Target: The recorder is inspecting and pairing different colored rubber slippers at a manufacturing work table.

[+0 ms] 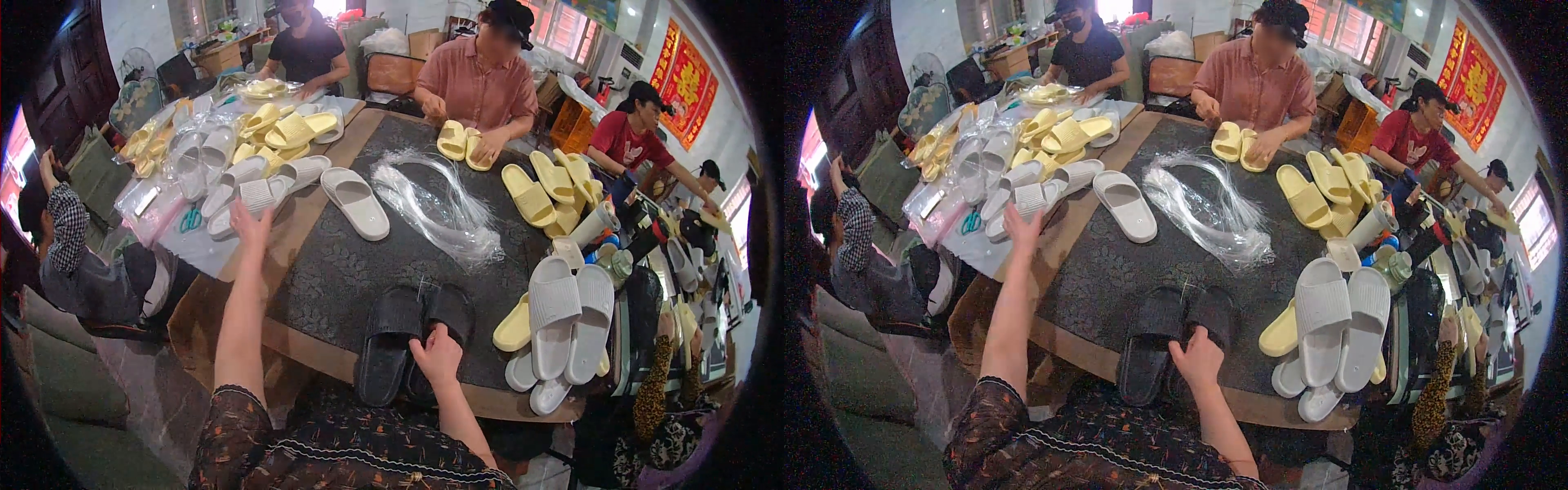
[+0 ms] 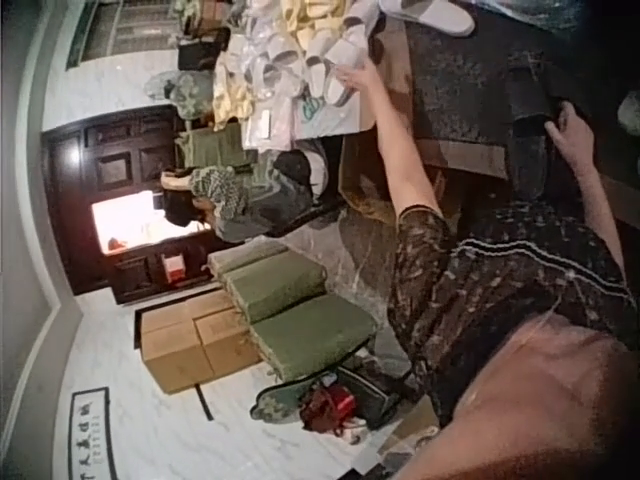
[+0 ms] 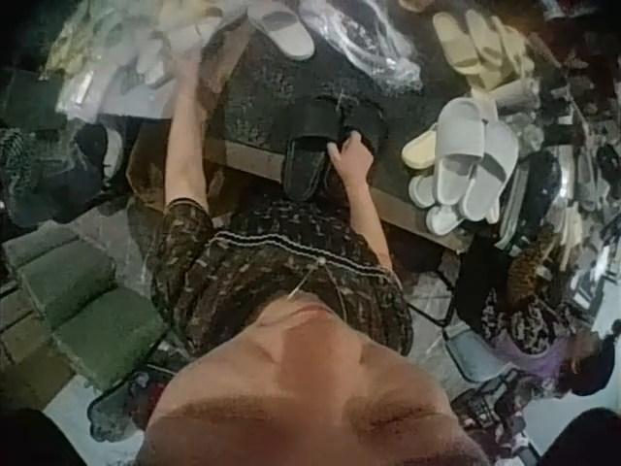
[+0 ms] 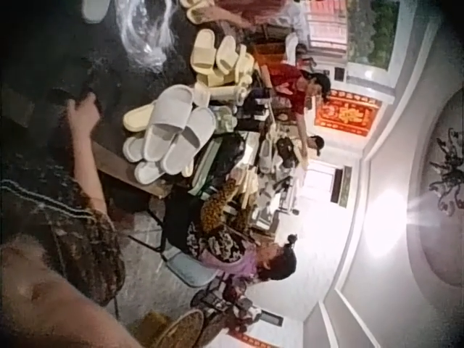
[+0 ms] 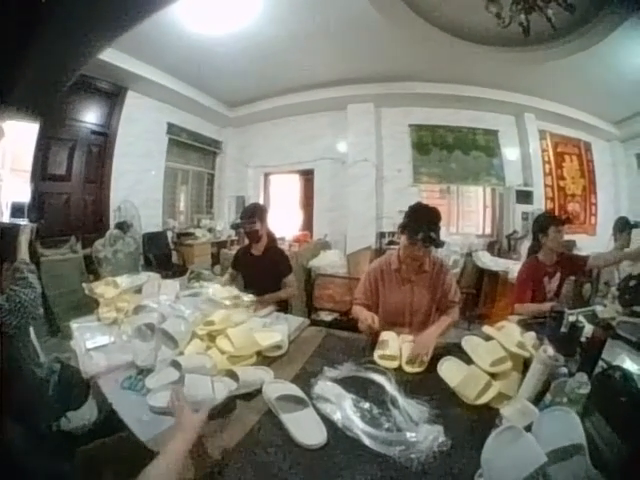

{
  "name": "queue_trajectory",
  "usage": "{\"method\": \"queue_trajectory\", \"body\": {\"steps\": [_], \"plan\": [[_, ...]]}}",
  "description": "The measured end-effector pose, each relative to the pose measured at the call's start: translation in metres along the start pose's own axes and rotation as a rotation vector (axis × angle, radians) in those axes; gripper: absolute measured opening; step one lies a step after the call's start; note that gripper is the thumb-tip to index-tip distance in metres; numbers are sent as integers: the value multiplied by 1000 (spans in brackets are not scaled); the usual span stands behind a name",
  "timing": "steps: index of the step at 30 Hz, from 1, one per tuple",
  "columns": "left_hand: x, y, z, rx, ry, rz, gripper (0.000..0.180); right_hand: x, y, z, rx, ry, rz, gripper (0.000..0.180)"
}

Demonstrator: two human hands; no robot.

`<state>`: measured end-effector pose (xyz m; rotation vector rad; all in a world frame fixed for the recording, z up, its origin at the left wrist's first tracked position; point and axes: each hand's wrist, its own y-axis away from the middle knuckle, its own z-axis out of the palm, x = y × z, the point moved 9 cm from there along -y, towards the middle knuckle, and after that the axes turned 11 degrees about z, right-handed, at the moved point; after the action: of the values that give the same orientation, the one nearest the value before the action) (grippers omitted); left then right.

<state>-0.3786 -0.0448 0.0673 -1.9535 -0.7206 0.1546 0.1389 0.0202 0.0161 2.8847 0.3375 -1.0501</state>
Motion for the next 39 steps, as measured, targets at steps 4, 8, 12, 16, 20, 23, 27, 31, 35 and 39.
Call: {"method": "queue_trajectory", "body": {"steps": [4, 8, 12, 16, 20, 23, 27, 31, 35, 39], "plan": [[34, 0, 47, -386, 721, -422, 86, 27, -1, -13, 8, 65, 112, 45], [-56, 39, 71, -356, 1174, -574, 85, 3, 1, -10, 109, -15, -8, 35], [-7, 79, 71, -600, 1177, -517, 65, 16, 0, -7, 5, 7, 39, 39], [64, 113, 32, -941, 1231, -591, 35, 13, 4, -14, 50, -134, -23, 33], [111, 139, -24, -1122, 1173, -482, 32, 7, 18, -24, 119, -254, -83, 35], [150, 152, -67, -1277, 1255, -394, 26, 3, 32, -51, 233, -308, -162, 38], [182, 188, -91, -1623, 1258, -417, 25, -10, 49, -116, 411, -244, -406, 38], [258, 205, -124, -1777, 1431, -440, 49, 24, 60, -191, 758, -134, -507, 44], [320, 232, -155, -1847, 1771, -312, 52, 10, 21, -284, 928, 110, -276, 35], [345, 228, -177, -1841, 1602, 470, 49, 33, -26, -337, 911, 292, -74, 36]]}}
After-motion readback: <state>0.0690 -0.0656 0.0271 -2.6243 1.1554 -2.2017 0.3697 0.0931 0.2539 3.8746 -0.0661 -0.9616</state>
